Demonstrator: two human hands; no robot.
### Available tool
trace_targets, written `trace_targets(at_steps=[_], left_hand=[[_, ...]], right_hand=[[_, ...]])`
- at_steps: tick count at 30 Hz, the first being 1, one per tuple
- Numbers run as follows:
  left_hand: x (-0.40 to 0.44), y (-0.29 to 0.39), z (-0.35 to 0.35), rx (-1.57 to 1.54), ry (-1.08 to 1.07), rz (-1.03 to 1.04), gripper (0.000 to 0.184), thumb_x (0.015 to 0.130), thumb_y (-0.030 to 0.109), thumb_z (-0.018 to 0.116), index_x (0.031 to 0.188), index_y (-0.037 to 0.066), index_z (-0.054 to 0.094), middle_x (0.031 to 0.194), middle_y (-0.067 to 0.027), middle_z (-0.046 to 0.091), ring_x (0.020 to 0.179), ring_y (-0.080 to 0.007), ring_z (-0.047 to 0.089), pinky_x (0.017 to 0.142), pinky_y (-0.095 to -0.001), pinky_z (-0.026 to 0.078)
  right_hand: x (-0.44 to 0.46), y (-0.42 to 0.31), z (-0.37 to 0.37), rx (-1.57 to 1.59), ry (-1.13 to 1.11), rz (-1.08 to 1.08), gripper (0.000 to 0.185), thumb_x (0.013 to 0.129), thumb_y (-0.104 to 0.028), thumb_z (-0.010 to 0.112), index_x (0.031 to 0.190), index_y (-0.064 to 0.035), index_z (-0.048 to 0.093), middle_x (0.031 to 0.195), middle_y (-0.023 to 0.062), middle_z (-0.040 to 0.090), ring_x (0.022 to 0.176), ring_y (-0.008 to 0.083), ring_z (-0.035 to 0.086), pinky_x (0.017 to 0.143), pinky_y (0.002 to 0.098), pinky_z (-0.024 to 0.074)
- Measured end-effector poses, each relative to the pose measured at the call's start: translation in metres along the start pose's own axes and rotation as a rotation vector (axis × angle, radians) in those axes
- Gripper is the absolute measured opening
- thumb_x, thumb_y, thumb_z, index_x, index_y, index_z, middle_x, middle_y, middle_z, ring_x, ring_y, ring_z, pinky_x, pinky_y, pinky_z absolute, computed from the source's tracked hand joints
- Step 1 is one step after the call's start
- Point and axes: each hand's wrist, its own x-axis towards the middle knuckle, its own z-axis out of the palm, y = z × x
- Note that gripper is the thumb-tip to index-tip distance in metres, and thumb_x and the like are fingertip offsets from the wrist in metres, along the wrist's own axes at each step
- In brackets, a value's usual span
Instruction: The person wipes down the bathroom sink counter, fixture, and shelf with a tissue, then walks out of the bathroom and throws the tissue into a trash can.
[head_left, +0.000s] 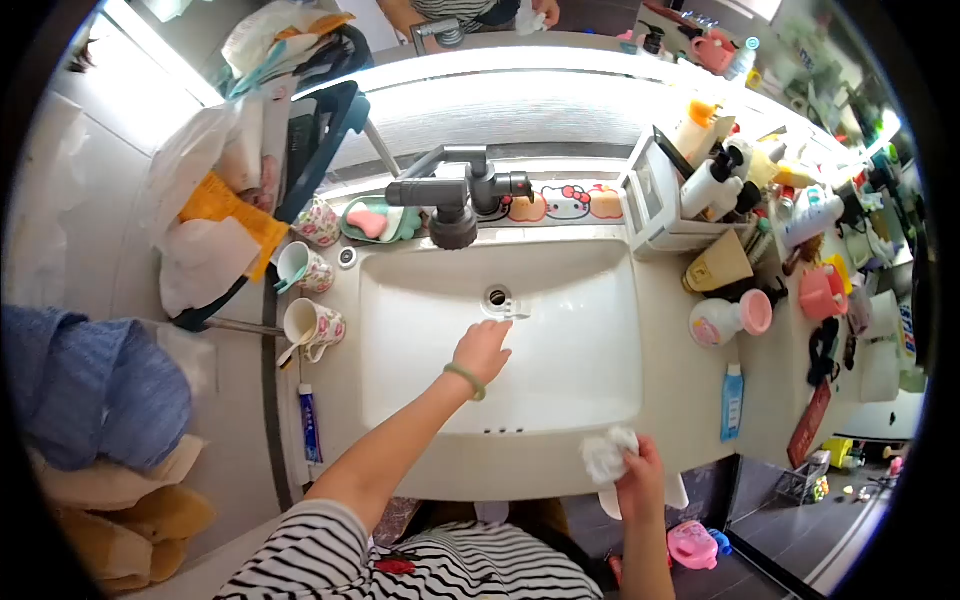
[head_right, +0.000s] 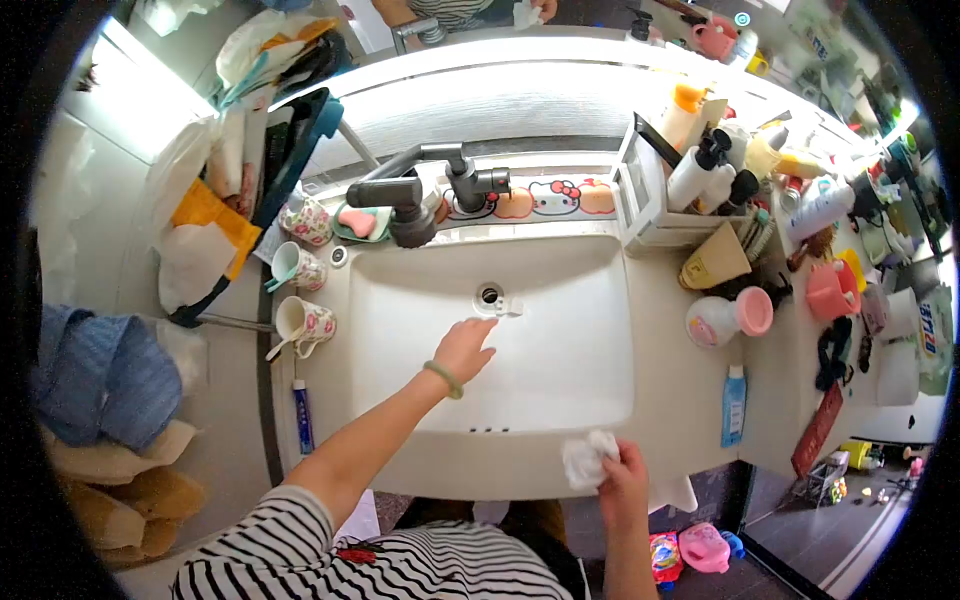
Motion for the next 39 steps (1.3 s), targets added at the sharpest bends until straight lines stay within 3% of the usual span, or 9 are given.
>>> trace_targets(at_steps=[8, 14, 17, 19, 21, 25, 28, 32, 39], left_hand=[[0.090, -0.039, 0.080, 0.345, 0.140, 0.091, 0.034, 0.073, 0.010, 0.064, 0.106, 0.007, 0.057, 0.099, -0.0146, 0.057, 0.097, -0.0320, 0.054, 0.083, -0.0427, 0.044], [0.043, -0.031, 0.080, 0.306, -0.084, -0.014, 0.014, 0.083, 0.015, 0.047, 0.088, 0.009, 0.059, 0.087, -0.0122, 0.061, 0.086, -0.0277, 0.059, 0.074, -0.0438, 0.043], [-0.020, 0.014, 0.014, 0.116, -0.094, 0.061, 0.014, 0.078, 0.017, 0.057, 0.091, 0.010, 0.058, 0.090, -0.0087, 0.061, 0.093, -0.0263, 0.057, 0.082, -0.0449, 0.040], [-0.068, 0.029, -0.017, -0.018, 0.237, 0.260, 0.025, 0.074, 0.018, 0.064, 0.097, 0.013, 0.058, 0.095, -0.0055, 0.058, 0.098, -0.0240, 0.055, 0.088, -0.0449, 0.037], [-0.103, 0.061, -0.086, -0.004, 0.262, 0.260, 0.033, 0.072, 0.018, 0.067, 0.104, 0.016, 0.057, 0.100, -0.0028, 0.056, 0.102, -0.0204, 0.052, 0.093, -0.0455, 0.034], [-0.129, 0.082, -0.208, 0.337, 0.650, 0.383, 0.033, 0.074, 0.018, 0.066, 0.105, 0.015, 0.055, 0.101, -0.0022, 0.055, 0.099, -0.0190, 0.052, 0.092, -0.0466, 0.032], [-0.118, 0.081, -0.279, 0.480, 0.852, 0.235, 0.038, 0.065, 0.009, 0.071, 0.100, 0.013, 0.057, 0.099, -0.0035, 0.058, 0.100, -0.0239, 0.054, 0.087, -0.0404, 0.036], [-0.066, 0.062, -0.332, 0.504, 0.889, 0.199, 0.029, 0.071, 0.013, 0.067, 0.098, 0.009, 0.058, 0.092, -0.0078, 0.059, 0.095, -0.0283, 0.055, 0.085, -0.0418, 0.039], [0.019, 0.047, -0.363, 0.705, 0.654, 0.039, 0.016, 0.077, 0.016, 0.063, 0.091, 0.008, 0.061, 0.087, -0.0102, 0.062, 0.093, -0.0292, 0.058, 0.080, -0.0398, 0.046]], right_hand=[[-0.017, 0.027, -0.037, 0.022, 0.153, 0.032, 0.034, 0.077, -0.005, 0.056, 0.110, -0.0018, 0.049, 0.105, 0.0107, 0.058, 0.099, 0.0221, 0.057, 0.089, 0.0378, 0.0464], [-0.042, 0.003, 0.022, 0.054, 0.171, 0.106, 0.038, 0.083, -0.001, 0.050, 0.121, 0.0007, 0.046, 0.115, 0.0132, 0.056, 0.106, 0.0247, 0.055, 0.089, 0.0367, 0.0474], [-0.040, -0.012, 0.048, 0.026, 0.081, 0.088, 0.037, 0.083, 0.001, 0.049, 0.120, 0.0013, 0.047, 0.114, 0.0132, 0.057, 0.105, 0.0239, 0.056, 0.088, 0.0366, 0.0478], [-0.042, -0.018, 0.057, 0.017, 0.031, 0.064, 0.036, 0.083, 0.001, 0.049, 0.119, 0.0017, 0.047, 0.114, 0.0131, 0.057, 0.104, 0.0234, 0.056, 0.087, 0.0366, 0.0479], [-0.041, -0.024, 0.068, -0.012, -0.035, 0.021, 0.035, 0.082, 0.001, 0.050, 0.117, 0.0018, 0.048, 0.112, 0.0131, 0.058, 0.104, 0.0223, 0.056, 0.087, 0.0357, 0.0480], [-0.034, -0.020, 0.078, 0.026, -0.159, 0.026, 0.034, 0.082, 0.000, 0.051, 0.116, 0.0025, 0.049, 0.111, 0.0132, 0.058, 0.104, 0.0223, 0.056, 0.088, 0.0351, 0.0475], [-0.037, -0.012, 0.091, 0.007, -0.246, 0.060, 0.029, 0.085, -0.003, 0.051, 0.114, 0.0000, 0.052, 0.112, 0.0125, 0.058, 0.104, 0.0231, 0.056, 0.089, 0.0334, 0.0460], [-0.019, 0.004, 0.090, 0.017, -0.351, 0.036, 0.027, 0.079, -0.004, 0.051, 0.106, -0.0010, 0.049, 0.105, 0.0155, 0.058, 0.098, 0.0265, 0.058, 0.086, 0.0436, 0.0492], [-0.021, 0.015, 0.074, 0.020, -0.264, 0.106, 0.026, 0.079, -0.004, 0.050, 0.106, -0.0016, 0.050, 0.104, 0.0147, 0.059, 0.096, 0.0259, 0.060, 0.083, 0.0418, 0.0509]])
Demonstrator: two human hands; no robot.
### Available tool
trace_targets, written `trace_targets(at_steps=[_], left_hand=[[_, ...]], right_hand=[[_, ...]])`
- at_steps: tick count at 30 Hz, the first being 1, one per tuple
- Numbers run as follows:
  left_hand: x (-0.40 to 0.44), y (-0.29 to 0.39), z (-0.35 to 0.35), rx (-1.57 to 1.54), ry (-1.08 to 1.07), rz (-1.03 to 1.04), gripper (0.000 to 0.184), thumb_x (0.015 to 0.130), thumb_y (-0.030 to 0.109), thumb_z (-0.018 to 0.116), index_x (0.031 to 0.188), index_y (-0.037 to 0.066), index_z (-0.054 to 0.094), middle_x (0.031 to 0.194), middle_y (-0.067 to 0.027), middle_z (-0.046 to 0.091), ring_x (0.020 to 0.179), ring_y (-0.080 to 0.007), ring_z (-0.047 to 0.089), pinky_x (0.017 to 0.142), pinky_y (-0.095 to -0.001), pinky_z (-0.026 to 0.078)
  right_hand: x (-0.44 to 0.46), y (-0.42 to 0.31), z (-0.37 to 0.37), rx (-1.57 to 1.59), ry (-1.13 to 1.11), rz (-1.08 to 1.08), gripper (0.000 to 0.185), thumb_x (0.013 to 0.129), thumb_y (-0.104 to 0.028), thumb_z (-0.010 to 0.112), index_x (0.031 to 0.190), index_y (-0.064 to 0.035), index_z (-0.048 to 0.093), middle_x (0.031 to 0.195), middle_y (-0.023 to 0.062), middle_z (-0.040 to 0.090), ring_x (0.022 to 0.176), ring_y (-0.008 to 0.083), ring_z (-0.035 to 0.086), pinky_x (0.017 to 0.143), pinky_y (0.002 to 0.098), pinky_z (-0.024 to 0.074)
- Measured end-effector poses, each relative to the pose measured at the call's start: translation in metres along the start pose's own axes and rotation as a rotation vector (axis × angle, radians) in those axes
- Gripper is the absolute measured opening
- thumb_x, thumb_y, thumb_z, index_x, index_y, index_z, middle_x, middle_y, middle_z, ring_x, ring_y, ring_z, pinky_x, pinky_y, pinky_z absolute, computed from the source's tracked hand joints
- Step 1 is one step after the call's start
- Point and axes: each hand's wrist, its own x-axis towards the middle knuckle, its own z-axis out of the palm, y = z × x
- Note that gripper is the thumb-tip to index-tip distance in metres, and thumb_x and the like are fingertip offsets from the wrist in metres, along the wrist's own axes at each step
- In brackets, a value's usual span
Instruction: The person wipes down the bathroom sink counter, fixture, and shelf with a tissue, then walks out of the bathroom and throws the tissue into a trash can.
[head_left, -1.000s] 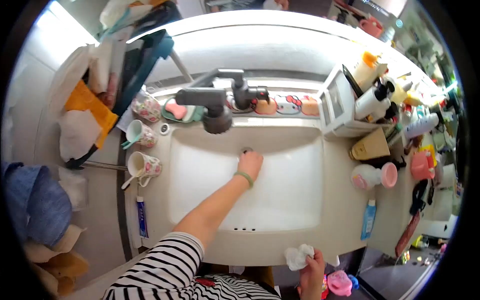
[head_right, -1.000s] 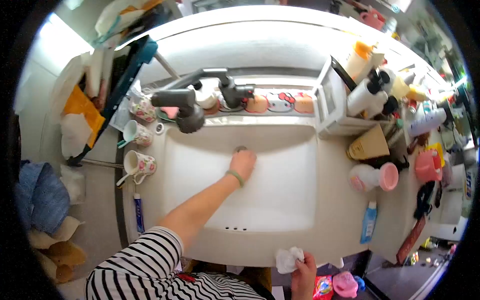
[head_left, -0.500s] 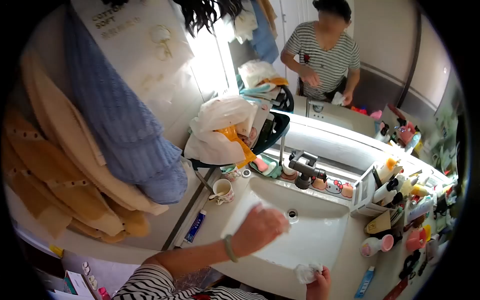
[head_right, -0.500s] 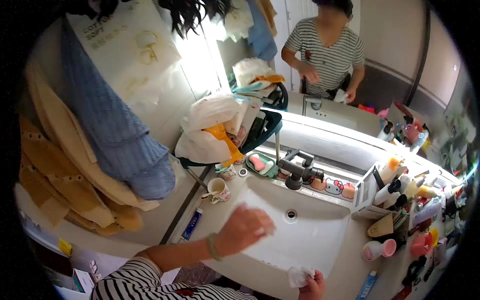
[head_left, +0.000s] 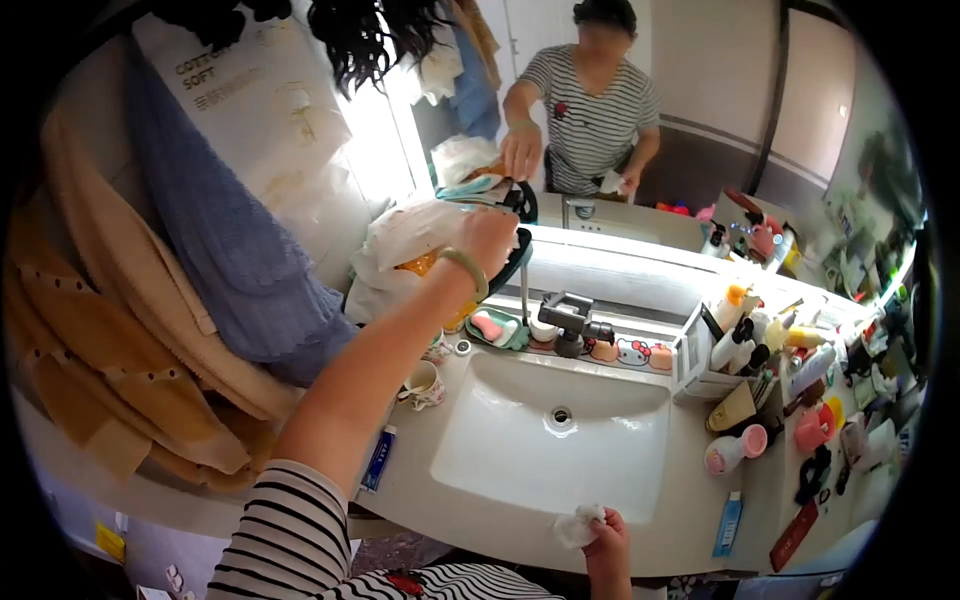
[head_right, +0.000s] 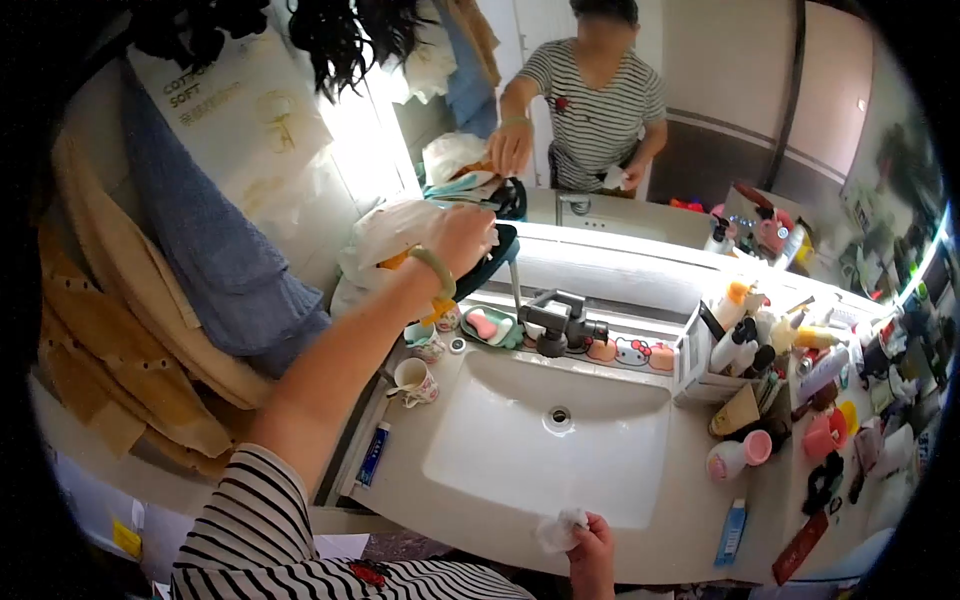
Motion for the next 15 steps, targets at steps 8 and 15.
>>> trace_targets(at_steps=[8, 15], left_hand=[[0.021, 0.001, 0.006, 0.399, -0.421, 0.171, 0.020, 0.084, 0.013, 0.050, 0.099, 0.012, 0.064, 0.095, -0.0091, 0.063, 0.100, -0.0268, 0.057, 0.085, -0.0426, 0.042], [0.015, -0.022, 0.035, -0.096, -0.273, 0.325, 0.039, 0.077, 0.000, 0.054, 0.115, 0.011, 0.057, 0.102, -0.0130, 0.060, 0.097, -0.0312, 0.055, 0.086, -0.0397, 0.043]], right_hand=[[-0.006, -0.007, -0.009, 0.073, 0.070, -0.083, 0.026, 0.079, -0.003, 0.050, 0.105, -0.0020, 0.050, 0.103, 0.0137, 0.060, 0.095, 0.0247, 0.060, 0.083, 0.0401, 0.0511], [-0.006, -0.006, -0.008, 0.103, 0.086, -0.056, 0.027, 0.078, -0.003, 0.050, 0.105, -0.0013, 0.049, 0.102, 0.0135, 0.060, 0.094, 0.0252, 0.060, 0.083, 0.0405, 0.0515]])
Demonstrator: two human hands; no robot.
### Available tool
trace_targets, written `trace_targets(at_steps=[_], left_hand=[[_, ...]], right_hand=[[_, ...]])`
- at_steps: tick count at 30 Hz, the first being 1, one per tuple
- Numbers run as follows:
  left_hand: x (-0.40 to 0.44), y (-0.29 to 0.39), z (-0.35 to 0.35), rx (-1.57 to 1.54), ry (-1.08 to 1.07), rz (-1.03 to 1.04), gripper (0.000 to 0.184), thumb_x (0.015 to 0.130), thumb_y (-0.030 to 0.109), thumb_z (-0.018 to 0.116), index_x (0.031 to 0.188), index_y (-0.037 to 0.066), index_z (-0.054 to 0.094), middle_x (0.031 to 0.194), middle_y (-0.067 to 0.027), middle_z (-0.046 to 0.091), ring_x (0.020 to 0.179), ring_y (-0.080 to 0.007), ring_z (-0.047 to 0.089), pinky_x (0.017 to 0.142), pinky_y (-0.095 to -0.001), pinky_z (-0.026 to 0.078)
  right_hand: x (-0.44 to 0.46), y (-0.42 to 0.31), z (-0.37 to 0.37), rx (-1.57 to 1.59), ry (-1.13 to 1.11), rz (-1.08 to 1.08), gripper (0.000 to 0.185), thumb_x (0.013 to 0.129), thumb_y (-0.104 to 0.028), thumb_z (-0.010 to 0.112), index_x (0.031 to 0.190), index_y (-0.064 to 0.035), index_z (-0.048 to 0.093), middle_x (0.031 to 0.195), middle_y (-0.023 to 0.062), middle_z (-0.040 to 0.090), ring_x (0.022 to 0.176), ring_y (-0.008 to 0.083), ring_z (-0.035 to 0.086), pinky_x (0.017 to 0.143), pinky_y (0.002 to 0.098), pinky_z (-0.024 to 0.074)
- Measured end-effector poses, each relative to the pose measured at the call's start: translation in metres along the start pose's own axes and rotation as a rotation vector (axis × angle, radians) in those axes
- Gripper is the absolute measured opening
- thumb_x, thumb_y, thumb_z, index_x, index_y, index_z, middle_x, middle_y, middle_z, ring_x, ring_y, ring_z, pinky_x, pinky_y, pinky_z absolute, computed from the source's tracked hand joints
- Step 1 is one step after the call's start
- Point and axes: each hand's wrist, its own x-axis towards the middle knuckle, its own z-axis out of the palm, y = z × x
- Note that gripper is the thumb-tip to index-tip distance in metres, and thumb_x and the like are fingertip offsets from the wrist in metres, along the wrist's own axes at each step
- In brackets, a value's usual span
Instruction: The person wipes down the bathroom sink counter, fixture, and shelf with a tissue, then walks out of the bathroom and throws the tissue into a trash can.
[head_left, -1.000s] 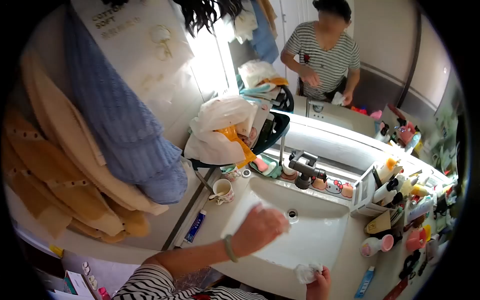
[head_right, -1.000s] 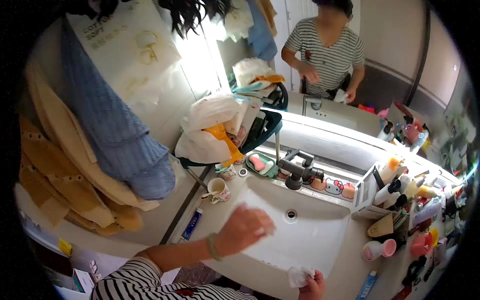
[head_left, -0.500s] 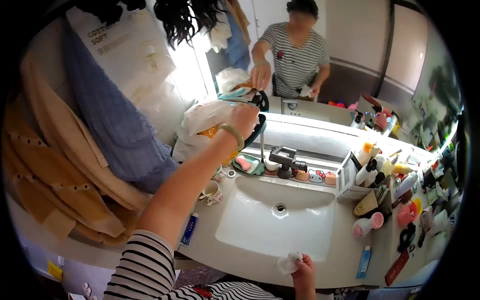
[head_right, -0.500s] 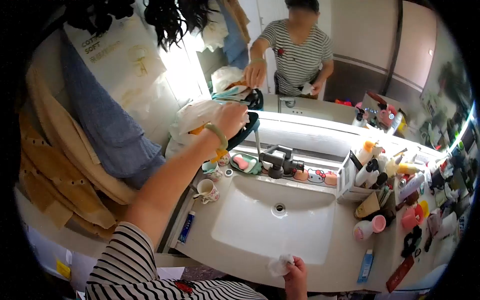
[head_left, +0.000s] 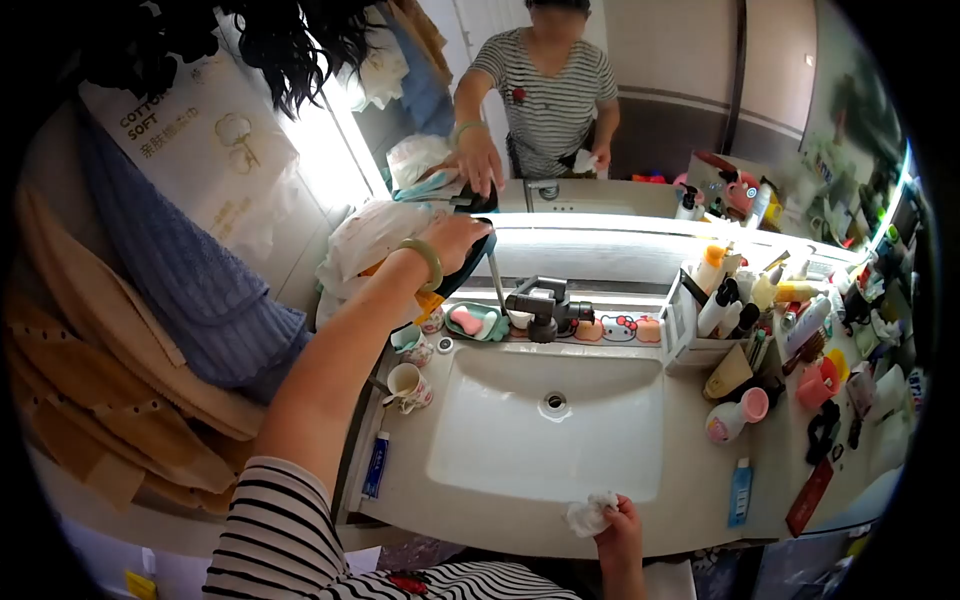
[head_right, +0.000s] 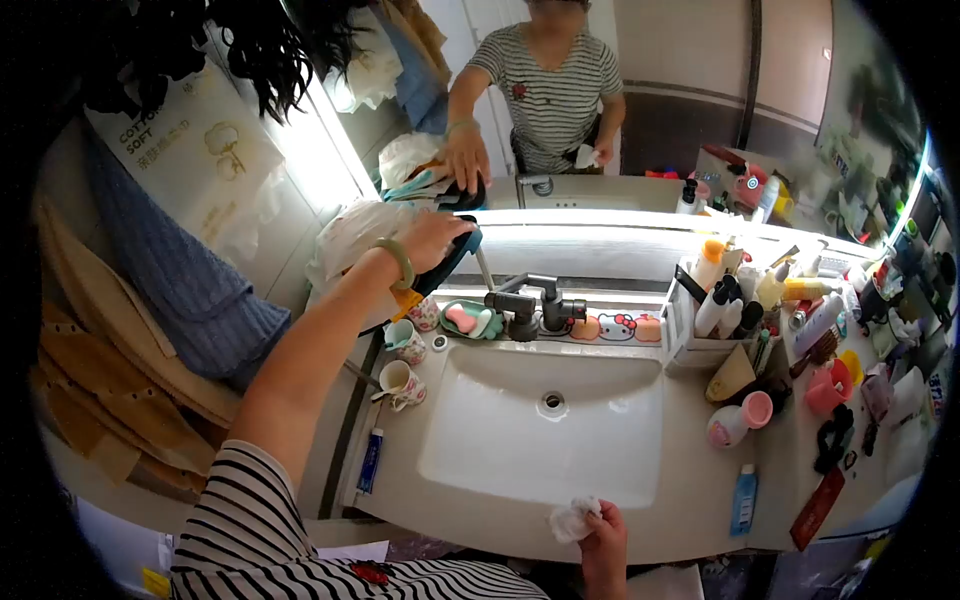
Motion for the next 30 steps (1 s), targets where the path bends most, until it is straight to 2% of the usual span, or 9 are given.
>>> trace_targets(at_steps=[2, 3, 5, 7, 11, 13, 17, 23, 30], left_hand=[[-0.008, 0.005, -0.009, -0.218, 0.179, 0.057, 0.043, 0.075, -0.003, 0.056, 0.116, 0.009, 0.055, 0.102, -0.0143, 0.059, 0.096, -0.0311, 0.055, 0.085, -0.0394, 0.043], [-0.019, 0.013, -0.020, -0.216, 0.171, 0.049, 0.043, 0.075, -0.003, 0.056, 0.116, 0.009, 0.055, 0.102, -0.0143, 0.059, 0.096, -0.0311, 0.055, 0.085, -0.0394, 0.043], [-0.048, 0.041, -0.053, -0.389, 0.291, -0.002, 0.038, 0.074, -0.001, 0.058, 0.111, 0.009, 0.058, 0.100, -0.0150, 0.060, 0.098, -0.0327, 0.055, 0.088, -0.0381, 0.043], [-0.084, 0.066, -0.076, -0.416, 0.346, -0.174, 0.038, 0.071, 0.003, 0.064, 0.109, 0.010, 0.059, 0.099, -0.0127, 0.060, 0.095, -0.0308, 0.054, 0.088, -0.0382, 0.043], [-0.128, 0.077, -0.049, -0.283, 0.413, -0.151, 0.031, 0.074, 0.007, 0.064, 0.105, 0.010, 0.062, 0.096, -0.0109, 0.055, 0.089, -0.0280, 0.055, 0.083, -0.0359, 0.044], [-0.136, 0.078, -0.032, -0.065, 0.373, -0.093, 0.029, 0.073, 0.011, 0.067, 0.102, 0.013, 0.063, 0.095, -0.0082, 0.055, 0.091, -0.0268, 0.055, 0.081, -0.0364, 0.045], [-0.138, 0.061, 0.000, 0.082, 0.401, -0.160, 0.021, 0.067, 0.008, 0.069, 0.088, 0.011, 0.068, 0.093, -0.0060, 0.056, 0.089, -0.0258, 0.054, 0.078, -0.0351, 0.045], [-0.139, 0.039, 0.003, -0.239, 0.536, -0.257, 0.020, 0.065, 0.000, 0.068, 0.083, 0.008, 0.069, 0.093, -0.0067, 0.058, 0.089, -0.0258, 0.055, 0.078, -0.0349, 0.045], [-0.147, 0.029, -0.005, -0.241, 0.537, -0.326, 0.021, 0.069, 0.000, 0.065, 0.088, 0.009, 0.067, 0.088, -0.0072, 0.060, 0.089, -0.0269, 0.056, 0.079, -0.0358, 0.045]], right_hand=[[0.002, 0.004, -0.003, -0.022, -0.027, -0.011, 0.028, 0.078, -0.004, 0.051, 0.106, -0.0015, 0.049, 0.102, 0.0134, 0.060, 0.094, 0.0250, 0.060, 0.083, 0.0411, 0.0514], [0.002, 0.006, -0.003, -0.022, -0.029, 0.001, 0.028, 0.078, -0.004, 0.051, 0.106, -0.0015, 0.049, 0.102, 0.0134, 0.060, 0.094, 0.0250, 0.060, 0.083, 0.0411, 0.0514], [0.005, 0.007, 0.000, -0.008, -0.065, -0.017, 0.028, 0.079, -0.005, 0.051, 0.106, -0.0001, 0.049, 0.101, 0.0131, 0.059, 0.092, 0.0237, 0.060, 0.081, 0.0388, 0.0513], [0.007, 0.006, 0.005, 0.000, -0.071, -0.009, 0.028, 0.078, -0.005, 0.051, 0.106, 0.0000, 0.049, 0.101, 0.0133, 0.059, 0.092, 0.0240, 0.060, 0.081, 0.0388, 0.0514], [0.012, 0.005, 0.009, -0.008, -0.099, 0.021, 0.029, 0.078, -0.004, 0.050, 0.106, 0.0005, 0.049, 0.102, 0.0142, 0.059, 0.093, 0.0247, 0.060, 0.081, 0.0394, 0.0513], [0.011, 0.004, 0.014, -0.020, -0.112, 0.026, 0.029, 0.078, -0.004, 0.050, 0.106, 0.0005, 0.049, 0.102, 0.0143, 0.059, 0.093, 0.0248, 0.060, 0.082, 0.0396, 0.0509], [0.011, 0.004, 0.017, -0.039, -0.124, 0.033, 0.028, 0.079, -0.005, 0.050, 0.106, 0.0006, 0.049, 0.103, 0.0142, 0.059, 0.094, 0.0247, 0.060, 0.082, 0.0396, 0.0503], [0.015, 0.006, 0.018, -0.050, -0.112, 0.056, 0.025, 0.079, -0.005, 0.051, 0.103, -0.0028, 0.050, 0.102, 0.0136, 0.060, 0.093, 0.0238, 0.061, 0.082, 0.0396, 0.0513], [0.017, 0.008, 0.011, -0.030, -0.117, 0.033, 0.027, 0.079, -0.006, 0.052, 0.105, -0.0016, 0.051, 0.101, 0.0110, 0.060, 0.093, 0.0227, 0.060, 0.080, 0.0371, 0.0510]])
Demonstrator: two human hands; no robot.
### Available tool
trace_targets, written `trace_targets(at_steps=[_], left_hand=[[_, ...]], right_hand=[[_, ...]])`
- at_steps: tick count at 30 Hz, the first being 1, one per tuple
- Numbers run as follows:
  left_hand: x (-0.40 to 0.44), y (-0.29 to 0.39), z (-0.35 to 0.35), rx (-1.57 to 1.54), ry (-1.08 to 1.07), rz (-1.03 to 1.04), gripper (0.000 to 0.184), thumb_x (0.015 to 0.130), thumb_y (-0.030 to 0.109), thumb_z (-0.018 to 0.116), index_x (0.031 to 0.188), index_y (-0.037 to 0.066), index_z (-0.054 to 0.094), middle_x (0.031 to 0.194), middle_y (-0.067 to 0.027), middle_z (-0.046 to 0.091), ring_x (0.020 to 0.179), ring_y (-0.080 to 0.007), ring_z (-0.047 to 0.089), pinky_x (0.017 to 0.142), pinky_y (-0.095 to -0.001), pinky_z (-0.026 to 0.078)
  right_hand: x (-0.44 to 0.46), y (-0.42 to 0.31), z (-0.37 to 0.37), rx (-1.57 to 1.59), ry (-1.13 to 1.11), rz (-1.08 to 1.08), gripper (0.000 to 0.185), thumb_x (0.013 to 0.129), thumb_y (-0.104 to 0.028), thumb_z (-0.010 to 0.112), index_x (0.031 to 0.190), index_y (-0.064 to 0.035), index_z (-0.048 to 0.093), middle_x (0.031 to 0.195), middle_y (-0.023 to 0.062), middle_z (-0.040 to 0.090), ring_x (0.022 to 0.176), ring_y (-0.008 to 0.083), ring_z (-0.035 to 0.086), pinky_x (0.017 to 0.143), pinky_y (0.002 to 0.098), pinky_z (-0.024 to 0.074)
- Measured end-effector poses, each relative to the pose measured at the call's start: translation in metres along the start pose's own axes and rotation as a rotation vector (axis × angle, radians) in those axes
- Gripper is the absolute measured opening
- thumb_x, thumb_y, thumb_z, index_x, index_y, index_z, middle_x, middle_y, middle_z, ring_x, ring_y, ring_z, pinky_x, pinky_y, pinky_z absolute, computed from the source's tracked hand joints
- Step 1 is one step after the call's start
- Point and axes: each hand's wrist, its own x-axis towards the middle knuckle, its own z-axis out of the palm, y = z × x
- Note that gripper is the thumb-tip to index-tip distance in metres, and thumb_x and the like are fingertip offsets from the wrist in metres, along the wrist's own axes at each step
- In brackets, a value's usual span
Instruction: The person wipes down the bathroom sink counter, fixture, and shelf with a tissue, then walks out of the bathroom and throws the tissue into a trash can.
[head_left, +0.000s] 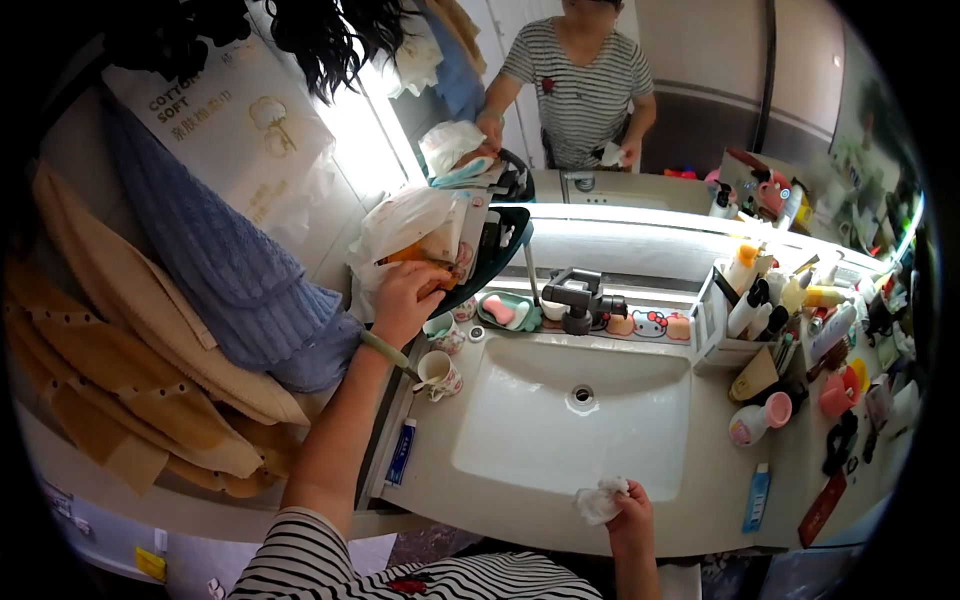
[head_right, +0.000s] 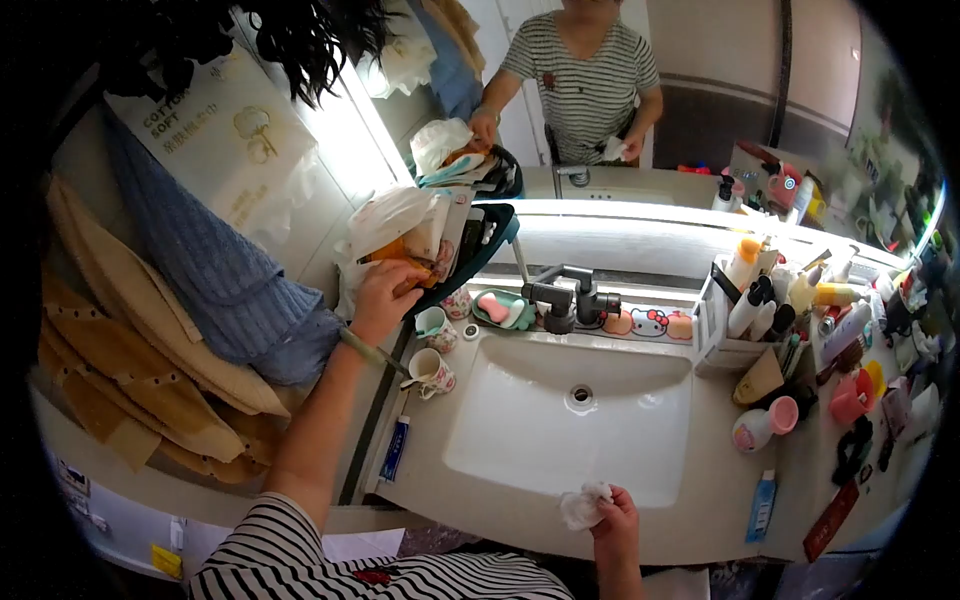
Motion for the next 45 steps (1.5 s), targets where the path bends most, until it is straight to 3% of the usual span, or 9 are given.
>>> trace_targets(at_steps=[11, 15, 19, 23, 29, 34, 40, 43, 45], left_hand=[[-0.003, 0.032, -0.021, -0.273, 0.044, -0.098, 0.021, 0.081, -0.003, 0.052, 0.100, 0.000, 0.061, 0.097, -0.0147, 0.061, 0.091, -0.0268, 0.059, 0.081, -0.0309, 0.045], [-0.039, 0.075, -0.017, -0.326, -0.002, -0.044, 0.021, 0.085, -0.001, 0.052, 0.104, 0.000, 0.060, 0.102, -0.0094, 0.063, 0.094, -0.0200, 0.059, 0.082, -0.0298, 0.046], [-0.112, 0.135, 0.019, -1.130, -0.557, -0.571, 0.023, 0.089, 0.004, 0.051, 0.111, 0.003, 0.058, 0.109, -0.0049, 0.061, 0.099, -0.0119, 0.055, 0.087, -0.0264, 0.043], [-0.169, 0.162, 0.058, -1.387, -1.013, -0.910, 0.037, 0.092, 0.011, 0.050, 0.128, 0.006, 0.045, 0.120, -0.0044, 0.052, 0.111, -0.0131, 0.047, 0.094, -0.0281, 0.039], [-0.196, 0.177, 0.068, -1.567, -1.110, -1.228, 0.042, 0.091, 0.015, 0.052, 0.130, 0.007, 0.040, 0.120, -0.0047, 0.050, 0.111, -0.0142, 0.048, 0.090, -0.0327, 0.045], [-0.208, 0.159, 0.070, -1.820, -0.794, -1.344, 0.018, 0.089, 0.015, 0.056, 0.105, 0.008, 0.053, 0.105, -0.0030, 0.059, 0.099, -0.0141, 0.056, 0.087, -0.0326, 0.047], [-0.190, 0.165, 0.053, -2.003, -0.544, -1.428, 0.010, 0.091, 0.017, 0.055, 0.098, 0.011, 0.054, 0.100, -0.0028, 0.060, 0.094, -0.0146, 0.058, 0.087, -0.0342, 0.048], [-0.194, 0.168, 0.059, -2.043, -0.514, -1.387, 0.014, 0.092, 0.020, 0.053, 0.103, 0.012, 0.052, 0.100, -0.0018, 0.058, 0.092, -0.0140, 0.057, 0.086, -0.0334, 0.048], [-0.196, 0.168, 0.059, -1.914, -0.621, -1.335, 0.025, 0.092, 0.024, 0.052, 0.113, 0.012, 0.046, 0.104, -0.0017, 0.055, 0.096, -0.0138, 0.055, 0.081, -0.0317, 0.048]], right_hand=[[-0.003, -0.002, 0.008, -0.029, -0.019, 0.022, 0.031, 0.079, -0.007, 0.053, 0.109, 0.0008, 0.050, 0.103, 0.0119, 0.058, 0.096, 0.0230, 0.058, 0.085, 0.0379, 0.0477], [-0.005, -0.004, 0.013, -0.049, 0.009, 0.055, 0.030, 0.079, -0.009, 0.055, 0.108, 0.0011, 0.051, 0.106, 0.0114, 0.058, 0.100, 0.0223, 0.055, 0.089, 0.0384, 0.0445], [-0.004, -0.007, 0.015, 0.084, -0.121, 0.059, 0.032, 0.086, -0.012, 0.051, 0.115, -0.0006, 0.047, 0.115, 0.0137, 0.056, 0.104, 0.0228, 0.056, 0.090, 0.0382, 0.0449], [-0.006, -0.013, 0.028, 0.111, -0.137, 0.071, 0.029, 0.088, -0.012, 0.050, 0.115, -0.0027, 0.048, 0.115, 0.0124, 0.057, 0.103, 0.0219, 0.057, 0.088, 0.0366, 0.0472], [-0.006, -0.007, 0.033, 0.113, -0.173, 0.106, 0.027, 0.087, -0.008, 0.050, 0.113, -0.0035, 0.049, 0.115, 0.0113, 0.057, 0.102, 0.0212, 0.058, 0.087, 0.0356, 0.0487], [-0.009, -0.006, 0.033, 0.107, -0.190, 0.114, 0.027, 0.084, -0.006, 0.051, 0.111, -0.0052, 0.051, 0.110, 0.0090, 0.058, 0.101, 0.0197, 0.058, 0.087, 0.0350, 0.0488], [-0.009, 0.004, 0.030, -0.321, -0.060, -0.069, 0.022, 0.082, -0.001, 0.052, 0.103, -0.0069, 0.053, 0.107, 0.0065, 0.056, 0.098, 0.0179, 0.055, 0.083, 0.0324, 0.0484], [-0.008, 0.009, 0.042, -0.728, -0.153, -0.456, 0.021, 0.079, -0.003, 0.055, 0.099, -0.0073, 0.059, 0.109, 0.0071, 0.055, 0.100, 0.0198, 0.054, 0.079, 0.0312, 0.0477], [-0.018, 0.000, 0.058, -1.362, -0.232, -0.812, 0.026, 0.072, -0.003, 0.061, 0.097, -0.0078, 0.064, 0.114, 0.0110, 0.054, 0.100, 0.0268, 0.054, 0.081, 0.0347, 0.0472]])
